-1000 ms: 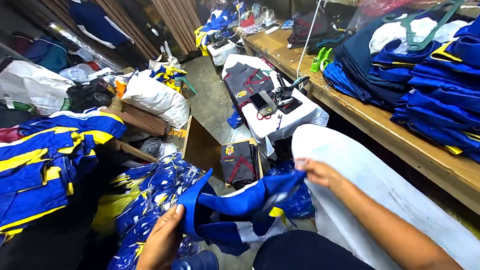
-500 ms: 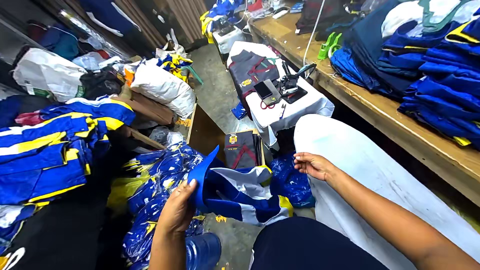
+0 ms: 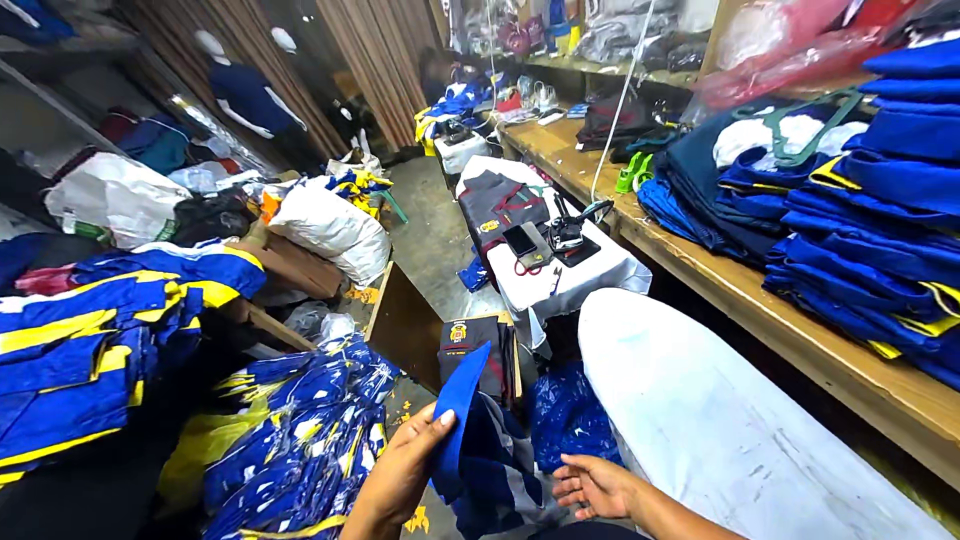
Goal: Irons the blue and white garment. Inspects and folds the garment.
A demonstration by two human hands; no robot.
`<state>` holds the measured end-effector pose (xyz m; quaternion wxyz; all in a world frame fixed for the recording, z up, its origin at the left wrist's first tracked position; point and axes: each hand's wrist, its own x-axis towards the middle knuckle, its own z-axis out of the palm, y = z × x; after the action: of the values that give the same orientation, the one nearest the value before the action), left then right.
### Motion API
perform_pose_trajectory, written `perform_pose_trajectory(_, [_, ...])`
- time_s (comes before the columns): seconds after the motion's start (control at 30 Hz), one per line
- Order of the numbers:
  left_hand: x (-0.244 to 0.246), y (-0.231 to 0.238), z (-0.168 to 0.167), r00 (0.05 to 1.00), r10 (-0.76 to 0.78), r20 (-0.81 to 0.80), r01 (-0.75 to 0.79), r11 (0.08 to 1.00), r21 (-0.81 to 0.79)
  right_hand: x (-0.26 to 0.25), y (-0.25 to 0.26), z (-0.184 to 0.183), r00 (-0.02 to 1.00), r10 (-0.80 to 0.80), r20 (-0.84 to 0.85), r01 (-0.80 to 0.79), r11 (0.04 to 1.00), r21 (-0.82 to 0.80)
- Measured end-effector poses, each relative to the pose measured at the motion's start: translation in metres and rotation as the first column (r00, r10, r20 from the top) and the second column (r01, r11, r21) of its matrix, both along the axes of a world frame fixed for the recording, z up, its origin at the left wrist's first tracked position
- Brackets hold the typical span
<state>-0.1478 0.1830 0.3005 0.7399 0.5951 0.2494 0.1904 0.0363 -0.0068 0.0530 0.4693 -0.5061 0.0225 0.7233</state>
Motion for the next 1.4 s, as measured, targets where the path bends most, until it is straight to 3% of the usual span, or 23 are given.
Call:
perform_pose_trajectory(0.17, [-0.006,-0.005,-0.002,0.994,-0.001,0.109,0.003,1.000,-0.014,-0.001,-0.011,0.002,0.999,-0.047,0.027,0.048,0.999,-0.024])
perform_pose_trajectory(0.47, [-0.011,-0.021,-0.021,0.937,0.138,0.319,-0.138,0.990,-0.023,0.005,0.003,0.030,0.999,0.021,0.049,-0.027,0.991,0.129])
perform_pose_trajectory(0.6, [-0.023,-0.022,-0.024,0.955,-0.013,0.297,0.010,1.000,0.014,0.013,0.000,0.045,0.996,-0.009,0.087,-0.001,0.993,0.118])
perform_pose_trajectory(0.8, [-0.021,-0.031,-0.027,0.961,-0.022,0.275,0.025,1.000,-0.006,-0.002,0.003,0.043,0.892,0.078,0.446,-0.058,0.997,-0.058])
perform_pose_trajectory(1.07, [-0.015,-0.048,-0.037,0.983,-0.113,0.146,0.118,0.993,-0.029,-0.013,0.003,0.032,0.915,0.073,0.397,-0.095,0.995,0.037])
perform_pose_trajectory(1.27, [-0.016,-0.051,-0.041,0.965,-0.220,0.145,0.224,0.974,-0.015,-0.012,0.002,0.024,0.943,-0.029,0.331,0.018,0.999,0.036])
perform_pose_trajectory(1.4, [-0.012,-0.054,-0.044,0.954,-0.271,0.130,0.269,0.963,0.026,-0.013,-0.008,0.027,0.929,0.018,0.369,-0.030,0.999,0.028])
